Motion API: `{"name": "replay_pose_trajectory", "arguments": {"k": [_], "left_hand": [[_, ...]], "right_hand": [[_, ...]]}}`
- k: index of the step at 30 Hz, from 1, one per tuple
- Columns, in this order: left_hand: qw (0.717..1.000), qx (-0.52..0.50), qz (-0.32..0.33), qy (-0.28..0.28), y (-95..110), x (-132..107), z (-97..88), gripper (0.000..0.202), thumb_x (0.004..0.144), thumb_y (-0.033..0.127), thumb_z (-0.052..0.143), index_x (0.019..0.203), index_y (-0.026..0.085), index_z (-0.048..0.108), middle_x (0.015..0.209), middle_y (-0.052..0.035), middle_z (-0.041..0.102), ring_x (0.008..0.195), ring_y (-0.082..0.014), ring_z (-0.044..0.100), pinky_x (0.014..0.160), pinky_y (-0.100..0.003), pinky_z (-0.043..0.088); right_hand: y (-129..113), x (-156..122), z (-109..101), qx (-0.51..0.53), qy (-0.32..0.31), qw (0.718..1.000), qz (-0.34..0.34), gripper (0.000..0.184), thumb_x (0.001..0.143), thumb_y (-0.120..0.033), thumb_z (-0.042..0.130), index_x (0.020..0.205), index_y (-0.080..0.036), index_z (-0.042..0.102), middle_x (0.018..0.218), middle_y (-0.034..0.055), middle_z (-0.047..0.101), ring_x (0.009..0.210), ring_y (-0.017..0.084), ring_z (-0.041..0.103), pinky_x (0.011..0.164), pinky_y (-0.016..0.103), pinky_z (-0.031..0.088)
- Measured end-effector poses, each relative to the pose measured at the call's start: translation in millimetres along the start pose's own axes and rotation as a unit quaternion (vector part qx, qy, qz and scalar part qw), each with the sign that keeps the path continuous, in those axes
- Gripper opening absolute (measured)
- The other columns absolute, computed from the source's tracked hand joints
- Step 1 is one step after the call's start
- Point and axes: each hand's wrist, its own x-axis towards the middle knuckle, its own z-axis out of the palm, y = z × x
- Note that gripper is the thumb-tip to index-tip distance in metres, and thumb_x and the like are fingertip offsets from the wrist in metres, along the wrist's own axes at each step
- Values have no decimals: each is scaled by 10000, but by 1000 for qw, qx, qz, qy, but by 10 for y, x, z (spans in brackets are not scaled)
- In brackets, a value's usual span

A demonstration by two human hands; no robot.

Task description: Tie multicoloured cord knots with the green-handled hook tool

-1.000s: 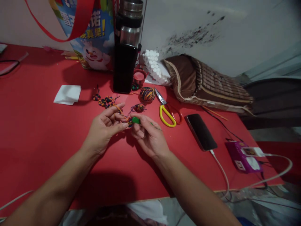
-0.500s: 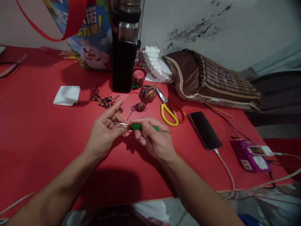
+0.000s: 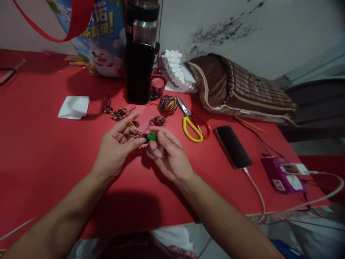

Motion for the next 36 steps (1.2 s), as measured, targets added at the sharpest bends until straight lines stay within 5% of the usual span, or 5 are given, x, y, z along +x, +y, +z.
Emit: {"name": "replay_pose_trajectory", "arguments": {"k": [10, 15, 17, 28, 36], "left_hand": [[999, 44, 16, 26, 21, -18, 28, 751, 726, 116, 950, 1427, 263, 723, 805, 42, 718, 741, -101, 677, 750, -203, 583], [999, 9, 0, 46, 20, -95, 125, 713, 745, 107, 909, 1421, 187, 698, 809, 49, 709, 708, -83, 670, 721, -185, 576], [999, -14, -8, 33, 43, -96, 133, 699, 711, 99, 931, 1374, 173, 721, 780, 57, 705, 668, -68, 651, 702, -170, 566], [996, -54, -67, -8, 276, -8, -6, 719, 566, -5, 986, 1239, 105, 760, 705, 40, 733, 647, -79, 702, 670, -145, 594], [998, -6, -56, -8, 328, 5, -22, 773, 569, 30, 997, 1302, 113, 764, 721, 35, 709, 654, -81, 659, 631, -143, 570]], "right_hand": [[-28, -42, -59, -196, -17, 975, -106, 188, 1015, -340, 686, 1110, -257, 826, 773, -15, 680, 632, 107, 546, 617, 266, 488], [54, -154, 0, -475, -13, 815, -331, 293, 1074, -206, 590, 1292, -287, 768, 1042, 41, 785, 912, 169, 695, 848, 340, 588], [72, -182, 5, -496, -18, 786, -369, 341, 1079, -179, 576, 1357, -297, 734, 1086, 45, 790, 942, 170, 708, 863, 341, 602], [-42, -195, -84, -363, -18, 906, -217, 274, 1034, -387, 711, 1281, -311, 802, 878, 25, 776, 650, 142, 644, 640, 321, 561], [-140, -191, -116, -318, -14, 922, -220, 195, 1008, -357, 752, 1172, -350, 857, 855, 23, 760, 636, 148, 611, 624, 336, 520]]}}
